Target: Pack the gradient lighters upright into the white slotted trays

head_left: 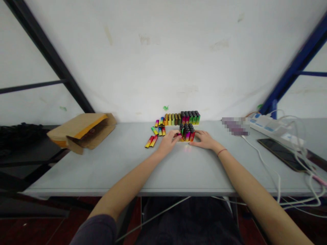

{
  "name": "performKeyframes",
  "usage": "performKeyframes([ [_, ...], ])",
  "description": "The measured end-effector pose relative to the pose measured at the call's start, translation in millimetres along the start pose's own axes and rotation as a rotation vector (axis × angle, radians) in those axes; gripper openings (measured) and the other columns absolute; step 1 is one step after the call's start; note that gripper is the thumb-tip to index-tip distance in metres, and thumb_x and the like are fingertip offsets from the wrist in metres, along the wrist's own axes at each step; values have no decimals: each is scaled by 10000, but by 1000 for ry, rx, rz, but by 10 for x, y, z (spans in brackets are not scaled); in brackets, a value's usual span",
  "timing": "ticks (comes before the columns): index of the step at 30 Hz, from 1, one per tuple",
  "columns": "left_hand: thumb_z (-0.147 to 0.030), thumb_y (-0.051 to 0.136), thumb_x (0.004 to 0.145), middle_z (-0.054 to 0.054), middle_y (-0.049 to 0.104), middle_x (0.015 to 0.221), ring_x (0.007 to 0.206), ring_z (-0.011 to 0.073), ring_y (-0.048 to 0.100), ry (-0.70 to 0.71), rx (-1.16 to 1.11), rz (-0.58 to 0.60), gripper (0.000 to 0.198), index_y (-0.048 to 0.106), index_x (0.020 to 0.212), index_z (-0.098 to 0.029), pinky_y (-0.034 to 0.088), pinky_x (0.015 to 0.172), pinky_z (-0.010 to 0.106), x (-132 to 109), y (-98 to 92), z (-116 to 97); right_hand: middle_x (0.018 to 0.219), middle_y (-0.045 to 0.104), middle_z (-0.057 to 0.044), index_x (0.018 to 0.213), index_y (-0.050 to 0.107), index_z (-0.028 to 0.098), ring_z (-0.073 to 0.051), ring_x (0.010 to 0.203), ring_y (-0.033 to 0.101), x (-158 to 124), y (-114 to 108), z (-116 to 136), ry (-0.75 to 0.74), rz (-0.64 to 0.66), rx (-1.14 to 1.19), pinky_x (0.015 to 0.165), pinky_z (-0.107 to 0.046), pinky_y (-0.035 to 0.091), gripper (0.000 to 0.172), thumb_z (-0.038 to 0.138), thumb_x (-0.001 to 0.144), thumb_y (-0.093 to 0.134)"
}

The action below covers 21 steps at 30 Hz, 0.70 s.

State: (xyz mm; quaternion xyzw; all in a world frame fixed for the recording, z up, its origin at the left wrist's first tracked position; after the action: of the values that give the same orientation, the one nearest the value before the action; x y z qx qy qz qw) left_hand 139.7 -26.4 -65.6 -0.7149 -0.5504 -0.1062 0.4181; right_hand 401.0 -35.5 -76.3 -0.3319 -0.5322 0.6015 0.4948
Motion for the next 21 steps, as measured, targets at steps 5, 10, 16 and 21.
performKeyframes([
  [5, -371, 577, 1033, 62, 730, 1073, 909, 174, 721, 89, 64, -72, 183, 649, 1087, -211, 611, 903, 335, -7, -17, 35, 1584, 546, -169, 1473, 627, 199, -421, 1473, 473, 1, 3, 7, 8, -13, -4, 1224, -542, 359, 833, 808, 907, 566],
  [10, -416, 564, 1039, 56, 717, 1073, 939, 168, 725, 105, 38, -62, 225, 647, 1086, -212, 629, 864, 315, -14, 6, 75, 1587, 542, -175, 1484, 615, 183, -408, 1478, 468, 2, -2, 8, 1, -3, 2, 1228, -526, 353, 838, 796, 916, 562],
  [16, -370, 547, 1051, 83, 732, 1111, 1037, 187, 715, 174, 55, -18, 217, 672, 1095, -199, 609, 938, 333, -3, 10, 50, 1588, 540, -174, 1486, 618, 194, -413, 1474, 470, 5, 4, 8, 14, -4, -8, 1226, -528, 351, 842, 807, 911, 562],
  [21, -343, 534, 1055, 94, 742, 1135, 1058, 203, 717, 163, 79, 29, 236, 690, 1145, -191, 586, 988, 348, -7, -1, 21, 1587, 536, -186, 1486, 615, 175, -406, 1478, 468, 6, 9, 6, 3, -6, -9, 1229, -520, 350, 857, 810, 915, 551],
])
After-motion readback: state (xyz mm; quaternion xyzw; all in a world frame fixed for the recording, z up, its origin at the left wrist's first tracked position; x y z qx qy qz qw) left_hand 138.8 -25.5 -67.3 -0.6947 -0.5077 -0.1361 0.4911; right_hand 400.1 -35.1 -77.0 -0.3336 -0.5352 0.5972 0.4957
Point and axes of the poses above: each hand's wrist, its own x-axis towards the middle knuckle, its own y-axis out of the palm, z = x × y, the point moved 1 cm from there along x, towards the middle knuckle
